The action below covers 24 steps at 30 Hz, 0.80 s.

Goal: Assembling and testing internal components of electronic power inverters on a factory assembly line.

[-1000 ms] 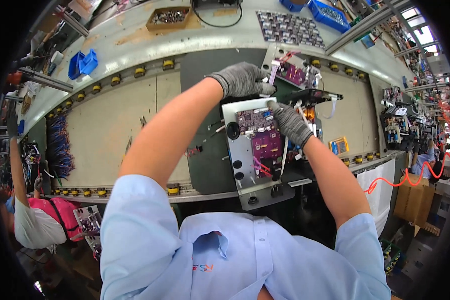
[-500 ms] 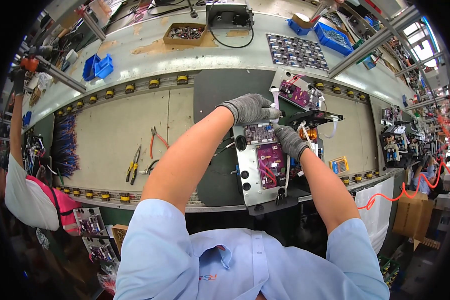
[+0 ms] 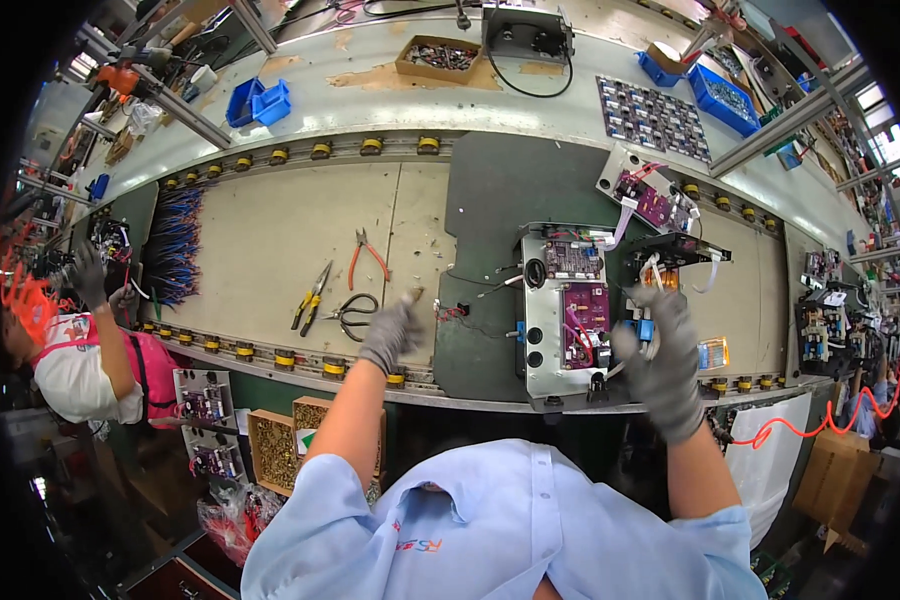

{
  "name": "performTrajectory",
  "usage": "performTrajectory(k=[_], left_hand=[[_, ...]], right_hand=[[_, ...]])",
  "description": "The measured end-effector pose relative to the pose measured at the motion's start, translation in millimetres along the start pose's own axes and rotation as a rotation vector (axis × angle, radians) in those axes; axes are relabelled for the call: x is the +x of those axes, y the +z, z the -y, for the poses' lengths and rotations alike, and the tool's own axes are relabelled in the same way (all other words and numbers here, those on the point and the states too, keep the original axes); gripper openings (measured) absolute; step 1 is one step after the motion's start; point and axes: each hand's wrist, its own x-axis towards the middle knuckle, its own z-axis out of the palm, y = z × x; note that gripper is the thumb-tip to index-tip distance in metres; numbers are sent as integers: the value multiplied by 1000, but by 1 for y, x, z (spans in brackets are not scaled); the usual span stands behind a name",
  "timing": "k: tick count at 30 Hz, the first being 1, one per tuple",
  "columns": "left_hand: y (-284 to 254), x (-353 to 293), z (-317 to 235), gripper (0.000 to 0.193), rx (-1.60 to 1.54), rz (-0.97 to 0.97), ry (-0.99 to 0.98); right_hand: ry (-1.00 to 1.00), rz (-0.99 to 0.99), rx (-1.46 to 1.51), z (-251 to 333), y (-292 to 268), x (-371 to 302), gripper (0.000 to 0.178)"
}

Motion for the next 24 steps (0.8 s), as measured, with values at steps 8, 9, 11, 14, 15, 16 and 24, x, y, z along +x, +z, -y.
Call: performTrajectory(k=[8,9,11,14,15,16,24], left_hand=[[67,37,28,30,-639,126,124],[71,34,26,19,-583,1,324],[76,-1,13,17,-564,-50,501],[88,-54,3,17,-639,2,729],[94,-63,-3,19,-733,115,781],[99,-72,-7,19,-735,126,780],[118,-64,-18,26,-216,282,491]], right_hand=[[-211,203,175,55,54,-48,35],[-296,151,119,62,46,-48,35],[-375,185,124,72,27,-47,35],[-414,243,227,73,28,-50,37],[-355,384,269,67,36,-50,39],[-291,527,314,58,44,-51,40],[48,497,-301,5,94,-18,44]])
